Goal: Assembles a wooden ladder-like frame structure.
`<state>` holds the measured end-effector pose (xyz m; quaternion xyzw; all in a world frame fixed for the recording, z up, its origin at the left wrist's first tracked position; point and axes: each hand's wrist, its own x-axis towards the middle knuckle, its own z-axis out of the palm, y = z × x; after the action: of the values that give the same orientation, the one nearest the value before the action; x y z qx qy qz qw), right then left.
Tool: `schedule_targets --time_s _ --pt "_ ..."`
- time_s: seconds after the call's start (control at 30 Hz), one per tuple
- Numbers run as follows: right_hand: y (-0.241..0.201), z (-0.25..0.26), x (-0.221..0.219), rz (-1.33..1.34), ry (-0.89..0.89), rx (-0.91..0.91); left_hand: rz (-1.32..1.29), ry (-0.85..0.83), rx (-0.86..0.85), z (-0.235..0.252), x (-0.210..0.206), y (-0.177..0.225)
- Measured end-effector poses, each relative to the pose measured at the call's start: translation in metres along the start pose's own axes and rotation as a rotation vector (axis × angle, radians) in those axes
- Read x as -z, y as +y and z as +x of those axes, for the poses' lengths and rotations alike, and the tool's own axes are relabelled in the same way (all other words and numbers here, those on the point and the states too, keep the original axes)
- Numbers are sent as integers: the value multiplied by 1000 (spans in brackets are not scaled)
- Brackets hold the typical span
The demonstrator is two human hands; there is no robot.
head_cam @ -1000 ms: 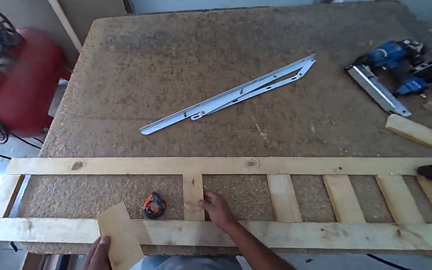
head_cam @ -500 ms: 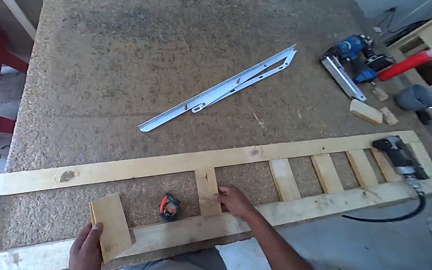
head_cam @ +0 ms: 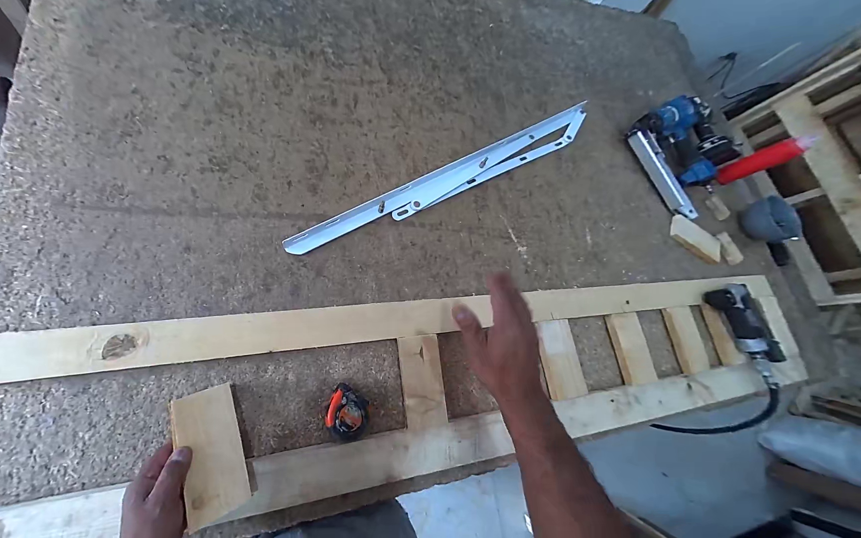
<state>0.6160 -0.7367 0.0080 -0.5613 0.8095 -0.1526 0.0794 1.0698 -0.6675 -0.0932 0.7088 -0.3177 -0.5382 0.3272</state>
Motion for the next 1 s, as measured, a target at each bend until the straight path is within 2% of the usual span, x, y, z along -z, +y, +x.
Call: schedule_targets --time_s 0.07,0.1,0.13,0.23,0.3,0.37,0.43,0.53,0.63,0.7,0.77,0.83,0.93,1.0 --pt "-21 21 -2 17 217 125 27 21 -10 0 -2 0" --pt "-28 28 -13 0 247 147 36 27 -22 0 -2 0" --pt "-30 30 -36 -29 237 148 43 29 -32 0 -3 -1" --pt "-4 15 -146 -94 179 129 66 39 -58 -2 -5 -2" --pt "4 15 -170 -88 115 131 76 64 -74 0 -6 -3" --pt "9 8 -162 -5 109 148 99 74 -62 -2 -3 -5" --pt "13 5 -139 89 191 148 91 57 -54 1 -4 -1" --pt "14 -32 -112 129 219 164 50 28 -68 4 -4 -3" --pt "22 -75 -137 50 86 246 -29 -65 -93 12 -1 -1" --pt "20 -75 -146 64 57 238 -101 -132 -77 16 4 3" --pt "1 -73 -135 122 48 226 -203 -185 -44 15 8 5" --pt "-43 -76 -113 205 -88 254 -302 -217 -4 16 9 8" --pt "-130 -91 -100 298 -529 326 -315 -205 110 16 5 18" --pt "-182 -101 -108 278 -805 253 -282 -206 165 16 0 25"
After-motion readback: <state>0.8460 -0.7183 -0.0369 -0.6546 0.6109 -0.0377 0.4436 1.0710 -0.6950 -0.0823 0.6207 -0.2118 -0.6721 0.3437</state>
